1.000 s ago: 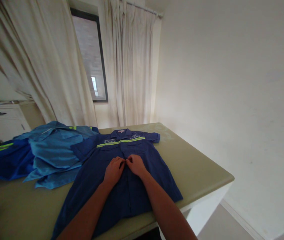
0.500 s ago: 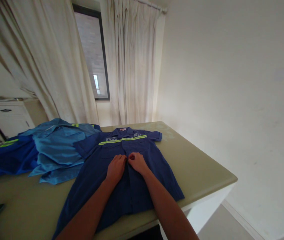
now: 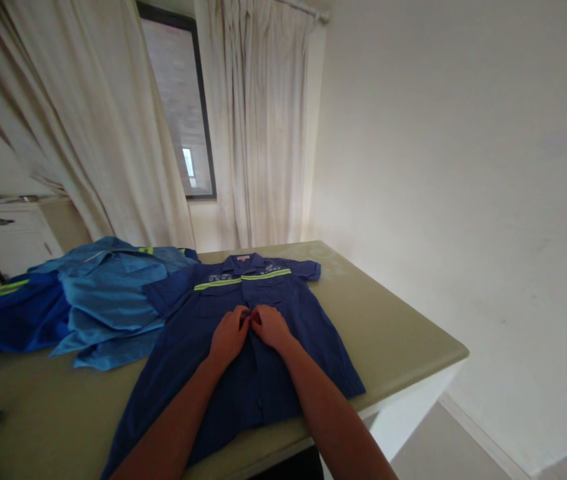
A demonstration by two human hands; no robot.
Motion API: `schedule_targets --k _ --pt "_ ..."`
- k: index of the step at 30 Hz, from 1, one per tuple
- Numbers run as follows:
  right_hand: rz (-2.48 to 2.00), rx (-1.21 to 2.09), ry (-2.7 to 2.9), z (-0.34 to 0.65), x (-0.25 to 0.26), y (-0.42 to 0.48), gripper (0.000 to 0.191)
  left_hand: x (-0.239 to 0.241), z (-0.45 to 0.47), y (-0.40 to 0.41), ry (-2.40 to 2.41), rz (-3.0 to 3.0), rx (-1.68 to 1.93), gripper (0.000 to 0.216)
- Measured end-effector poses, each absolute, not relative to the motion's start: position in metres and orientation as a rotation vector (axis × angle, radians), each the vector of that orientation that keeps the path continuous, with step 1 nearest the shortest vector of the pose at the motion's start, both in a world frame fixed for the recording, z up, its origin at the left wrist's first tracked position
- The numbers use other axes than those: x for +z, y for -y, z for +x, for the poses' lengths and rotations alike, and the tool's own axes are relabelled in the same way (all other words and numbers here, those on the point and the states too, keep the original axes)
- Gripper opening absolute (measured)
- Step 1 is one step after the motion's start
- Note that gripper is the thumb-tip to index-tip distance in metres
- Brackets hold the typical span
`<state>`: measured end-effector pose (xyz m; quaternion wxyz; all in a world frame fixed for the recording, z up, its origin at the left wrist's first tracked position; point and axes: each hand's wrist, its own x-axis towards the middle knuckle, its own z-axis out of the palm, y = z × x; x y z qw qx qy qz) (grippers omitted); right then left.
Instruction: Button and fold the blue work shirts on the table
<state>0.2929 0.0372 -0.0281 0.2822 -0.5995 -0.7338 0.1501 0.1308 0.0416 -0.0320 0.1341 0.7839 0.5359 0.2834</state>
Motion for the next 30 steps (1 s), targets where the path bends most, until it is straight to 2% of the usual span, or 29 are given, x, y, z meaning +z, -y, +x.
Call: schedule_targets --k 4,19,30 --pt "-1.589 0.355 2.008 0.294 -0.026 -0.034 0.008 -0.034 0.129 -0.046 -1.542 2.242 0.820 0.027" --pt "-1.473 0.272 1.956 0.294 -0.033 -0.040 0.013 -0.034 0.128 -0.042 -1.574 2.329 0.862 0.017" --pt "-1.348 0.333 1.975 0.297 -0.033 -0.042 0.018 -0.037 0.126 -0.050 -1.410 2.034 0.976 0.014"
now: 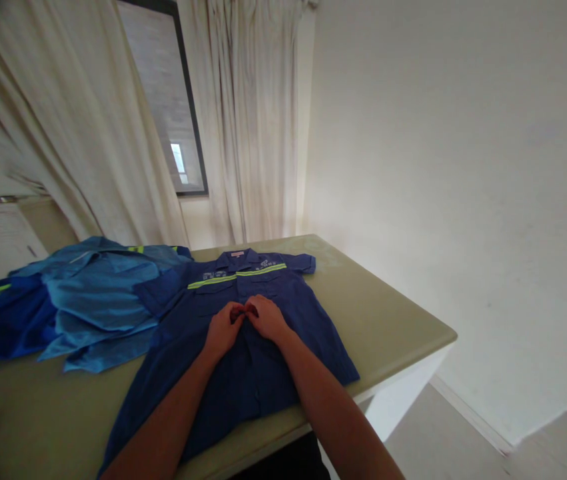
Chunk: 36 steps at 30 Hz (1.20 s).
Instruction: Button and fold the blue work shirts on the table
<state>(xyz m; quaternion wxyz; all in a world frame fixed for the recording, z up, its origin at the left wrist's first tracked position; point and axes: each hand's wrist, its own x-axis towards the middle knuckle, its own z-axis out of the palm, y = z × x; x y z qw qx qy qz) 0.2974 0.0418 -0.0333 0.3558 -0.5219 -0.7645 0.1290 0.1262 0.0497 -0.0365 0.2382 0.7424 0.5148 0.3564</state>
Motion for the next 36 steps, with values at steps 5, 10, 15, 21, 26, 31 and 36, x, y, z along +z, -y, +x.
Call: schedule_targets --k 5,10,15,21,26,31,36 --pt "-1.379 0.317 1.964 0.297 -0.037 -0.042 0.018 -0.038 0.127 -0.048 -1.462 2.096 0.958 0.009" --pt "-1.401 0.327 1.983 0.294 -0.042 -0.042 0.018 -0.037 0.126 -0.048 -1.465 2.187 0.873 0.012" --pt "-1.379 0.367 1.979 0.294 -0.035 -0.039 0.015 -0.037 0.125 -0.049 -1.479 2.155 0.846 0.017" --pt "-1.434 0.366 1.952 0.292 -0.030 -0.038 0.006 -0.035 0.127 -0.047 -1.498 2.148 0.864 0.021" --pt "-1.439 0.406 1.873 0.290 -0.031 -0.041 0.008 -0.035 0.127 -0.047 -1.454 2.233 0.894 0.023" --pt "-1.468 0.599 1.713 0.292 -0.031 -0.046 0.007 -0.031 0.127 -0.042 -1.491 2.348 0.875 0.025" --pt "-1.453 0.697 1.565 0.294 -0.028 -0.046 0.012 -0.024 0.128 -0.038 -1.543 2.355 0.855 0.011"
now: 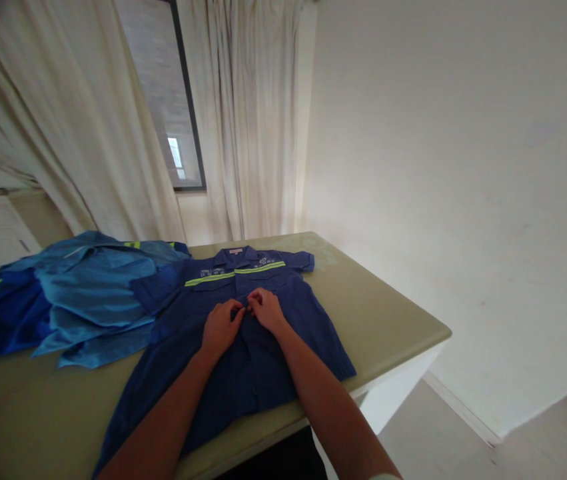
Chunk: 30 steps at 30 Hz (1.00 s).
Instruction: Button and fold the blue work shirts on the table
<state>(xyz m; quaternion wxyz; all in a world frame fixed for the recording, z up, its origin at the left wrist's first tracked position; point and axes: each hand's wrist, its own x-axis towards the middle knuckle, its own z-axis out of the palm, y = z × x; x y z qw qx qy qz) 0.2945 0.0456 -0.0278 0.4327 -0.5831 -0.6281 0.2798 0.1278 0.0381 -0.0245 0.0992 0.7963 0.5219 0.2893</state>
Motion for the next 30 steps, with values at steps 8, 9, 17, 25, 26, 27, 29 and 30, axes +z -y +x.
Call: schedule_targets --k 8,9,17,25,26,27,29,30 --pt "-1.648 0.383 1.881 0.297 -0.001 -0.010 0.032 -0.041 0.126 -0.038 -1.502 2.513 0.688 0.041" --pt "-1.676 0.396 1.995 0.295 0.001 0.002 0.037 -0.043 0.125 -0.039 -1.490 2.519 0.656 0.044" --pt "-1.759 0.364 1.866 0.291 -0.020 0.055 0.013 -0.030 0.128 -0.044 -1.507 2.473 0.766 0.044" --pt "-1.603 0.597 1.598 0.308 -0.024 0.048 0.012 -0.007 0.115 0.003 -1.304 2.470 0.704 0.012" --pt "-1.593 0.606 1.592 0.309 -0.024 0.049 0.015 -0.008 0.113 0.009 -1.256 2.466 0.637 0.007" --pt "-1.574 0.622 1.587 0.309 -0.024 0.050 0.017 -0.010 0.112 0.014 -1.220 2.454 0.586 0.004" --pt "-1.526 0.669 1.576 0.310 -0.024 0.051 0.021 -0.012 0.111 0.020 -1.165 2.416 0.529 0.008" --pt "-1.502 0.699 1.573 0.310 -0.024 0.051 0.023 -0.013 0.111 0.021 -1.140 2.397 0.522 0.011"
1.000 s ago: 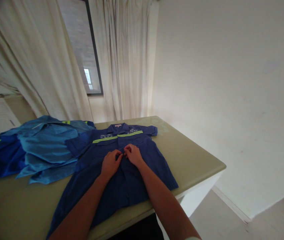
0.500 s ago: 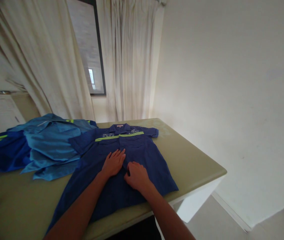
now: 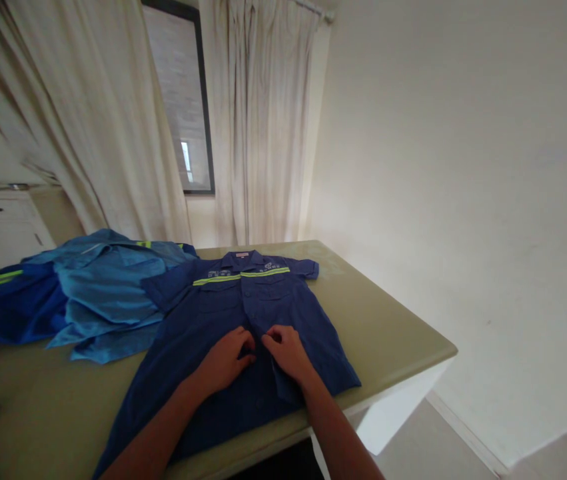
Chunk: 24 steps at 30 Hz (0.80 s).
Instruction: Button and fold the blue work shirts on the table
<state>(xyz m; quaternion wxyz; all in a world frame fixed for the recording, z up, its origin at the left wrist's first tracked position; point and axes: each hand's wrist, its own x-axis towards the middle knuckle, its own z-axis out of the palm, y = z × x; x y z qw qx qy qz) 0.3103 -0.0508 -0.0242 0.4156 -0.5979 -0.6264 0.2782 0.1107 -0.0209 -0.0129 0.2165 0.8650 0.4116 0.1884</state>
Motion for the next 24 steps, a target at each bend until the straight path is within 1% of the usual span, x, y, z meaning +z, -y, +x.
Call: schedule_targets --k 2,6,11,16,18,22,24 --pt "-1.463 0.748 1.558 0.311 -0.025 0.051 0.023 -0.012 0.112 0.021 -1.104 2.364 0.537 0.013" --pt "-1.400 0.832 1.542 0.312 -0.026 0.052 0.012 -0.010 0.115 0.019 -1.071 2.294 0.653 0.012" --pt "-1.398 0.769 1.614 0.307 -0.028 0.054 0.008 -0.007 0.116 0.021 -1.062 2.318 0.676 0.014" --pt "-1.438 0.721 1.629 0.305 -0.026 0.055 0.010 -0.001 0.118 0.029 -1.104 2.489 0.528 0.014" --pt "-1.427 0.724 1.636 0.307 -0.025 0.055 0.014 0.001 0.119 0.031 -1.131 2.513 0.456 0.015" --pt "-1.390 0.858 1.546 0.309 -0.023 0.054 0.033 0.003 0.119 0.030 -1.102 2.438 0.473 0.014" --pt "-1.377 0.951 1.504 0.309 -0.025 0.053 0.030 0.002 0.118 0.028 -1.072 2.378 0.517 0.013"
